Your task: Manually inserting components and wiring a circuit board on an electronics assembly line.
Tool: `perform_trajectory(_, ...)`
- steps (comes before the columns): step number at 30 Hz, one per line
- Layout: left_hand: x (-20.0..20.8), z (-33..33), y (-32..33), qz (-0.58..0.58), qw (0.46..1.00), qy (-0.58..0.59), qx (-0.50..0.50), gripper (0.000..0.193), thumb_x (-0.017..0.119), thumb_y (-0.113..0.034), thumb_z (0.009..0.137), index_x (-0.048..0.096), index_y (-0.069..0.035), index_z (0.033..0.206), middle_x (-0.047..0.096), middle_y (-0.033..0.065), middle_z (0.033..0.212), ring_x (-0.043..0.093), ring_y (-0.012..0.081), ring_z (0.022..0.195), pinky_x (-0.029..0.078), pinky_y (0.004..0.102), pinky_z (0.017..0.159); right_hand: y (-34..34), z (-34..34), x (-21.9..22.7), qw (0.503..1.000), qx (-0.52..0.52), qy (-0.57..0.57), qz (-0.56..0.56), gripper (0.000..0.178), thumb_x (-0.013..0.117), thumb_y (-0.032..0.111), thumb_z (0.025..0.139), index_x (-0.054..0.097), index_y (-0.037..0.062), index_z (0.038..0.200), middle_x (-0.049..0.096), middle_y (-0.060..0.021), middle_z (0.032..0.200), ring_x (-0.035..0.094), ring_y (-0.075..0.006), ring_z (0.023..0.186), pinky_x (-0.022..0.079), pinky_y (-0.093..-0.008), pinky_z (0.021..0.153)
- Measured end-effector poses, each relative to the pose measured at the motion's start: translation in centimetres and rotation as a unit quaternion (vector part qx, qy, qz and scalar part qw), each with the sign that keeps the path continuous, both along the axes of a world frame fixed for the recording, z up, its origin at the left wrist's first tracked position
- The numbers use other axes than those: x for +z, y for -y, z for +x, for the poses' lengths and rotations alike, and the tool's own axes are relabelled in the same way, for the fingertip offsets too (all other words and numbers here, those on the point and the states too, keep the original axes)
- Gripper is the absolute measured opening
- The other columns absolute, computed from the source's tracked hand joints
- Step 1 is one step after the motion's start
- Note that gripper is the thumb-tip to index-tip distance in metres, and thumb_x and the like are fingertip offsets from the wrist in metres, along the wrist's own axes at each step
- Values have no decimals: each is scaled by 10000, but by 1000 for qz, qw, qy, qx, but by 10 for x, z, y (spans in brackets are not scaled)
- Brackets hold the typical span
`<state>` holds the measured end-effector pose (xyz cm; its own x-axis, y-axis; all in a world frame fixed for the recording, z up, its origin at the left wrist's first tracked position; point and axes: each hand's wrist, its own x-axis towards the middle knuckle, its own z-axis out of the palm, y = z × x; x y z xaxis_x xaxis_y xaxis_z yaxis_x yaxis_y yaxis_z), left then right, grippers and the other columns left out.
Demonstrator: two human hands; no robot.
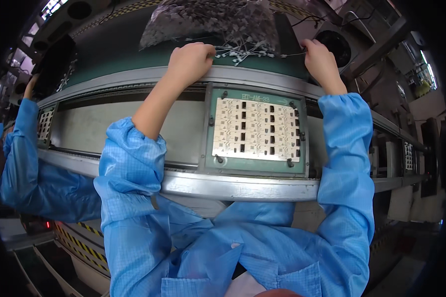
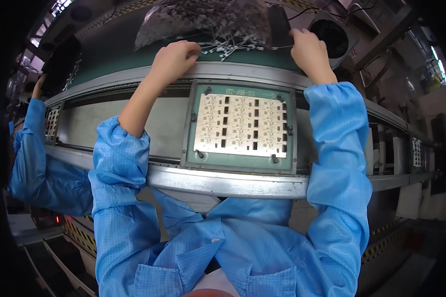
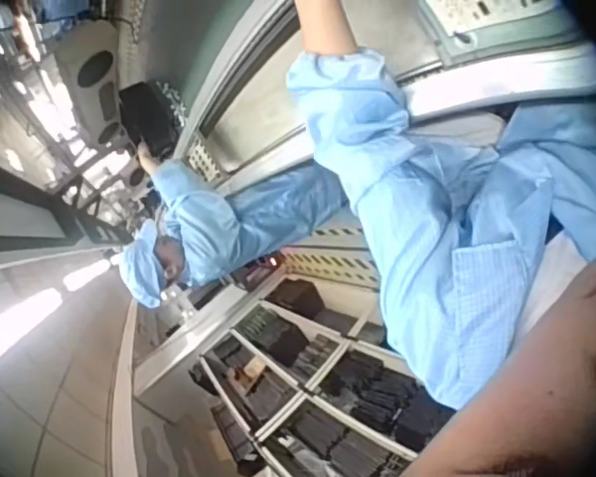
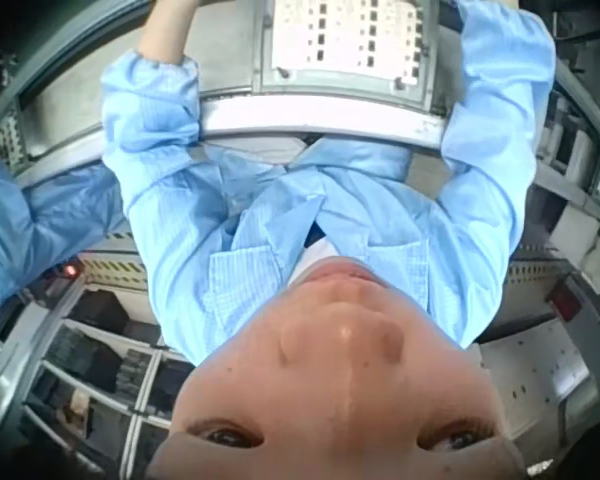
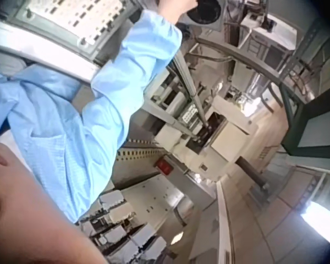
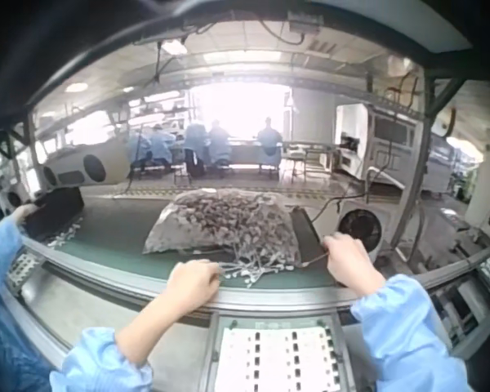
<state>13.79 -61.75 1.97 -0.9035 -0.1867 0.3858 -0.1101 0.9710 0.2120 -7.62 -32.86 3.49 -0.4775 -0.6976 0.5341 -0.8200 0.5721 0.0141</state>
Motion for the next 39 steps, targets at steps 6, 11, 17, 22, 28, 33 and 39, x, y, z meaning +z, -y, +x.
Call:
perform_trajectory(6, -5, -46, -28, 5, 998, 18, -55, 247, 650, -199, 877, 751, -141, 1095, 741, 73, 1044, 699, 279, 1013, 533, 456, 839, -19, -88, -32, 989, -150, 16, -12, 340, 554, 102, 932, 683, 69, 1245, 695, -207, 1147, 677, -412, 1055, 550, -506, 923)
perform_trajectory(11, -6, -49, -39, -25, 996, 62, -54, 245, 699, -207, 855, 743, -137, 1086, 723, 54, 1013, 694, 253, 985, 482, 436, 862, -10, -93, -34, 992, -109, 39, -52, 296, 574, 220, 985, 744, 28, 1133, 727, -235, 1092, 694, -430, 1031, 555, -488, 934)
perform_trajectory(17, -9, -51, -41, -6, 997, 41, -59, 223, 715, -214, 860, 740, -147, 1071, 715, 34, 1029, 690, 246, 996, 447, 437, 890, -5, -94, -47, 971, -101, 207, -72, 341, 693, 321, 942, 755, 12, 1071, 743, -217, 1046, 720, -397, 979, 564, -466, 907)
perform_trajectory(22, -9, -59, -35, 53, 993, 73, -74, 224, 690, -175, 864, 744, -163, 1081, 709, 37, 1051, 668, 245, 1072, 429, 502, 963, -25, -89, -32, 975, -41, 164, -146, 294, 709, 274, 954, 738, 24, 1107, 758, -147, 996, 736, -285, 915, 569, -369, 835)
perform_trajectory(28, -31, -55, 4, 137, 982, 36, -123, 271, 683, -191, 891, 751, -194, 1153, 737, 17, 1083, 654, 230, 1103, 401, 499, 992, -47, 22, 40, 943, 38, 192, -271, 189, 642, 79, 928, 711, 28, 1097, 692, -90, 994, 643, -222, 949, 508, -335, 840)
perform_trajectory(33, -28, -59, -4, 21, 993, 29, -113, 253, 688, -234, 905, 761, -206, 1145, 753, 2, 1061, 632, 241, 1129, 385, 501, 971, -51, 76, 9, 969, 63, 109, -214, 208, 707, 82, 970, 714, 3, 1163, 749, -47, 1017, 688, -92, 925, 526, -227, 837)
perform_trajectory(39, -21, -55, -17, -23, 991, -10, -132, 195, 688, -234, 933, 756, -190, 1110, 745, 18, 1101, 687, 215, 1043, 425, 422, 929, -15, 111, -2, 888, 159, 322, -288, 297, 649, 84, 997, 700, 15, 1281, 763, -104, 1128, 718, -153, 1069, 544, -262, 943)
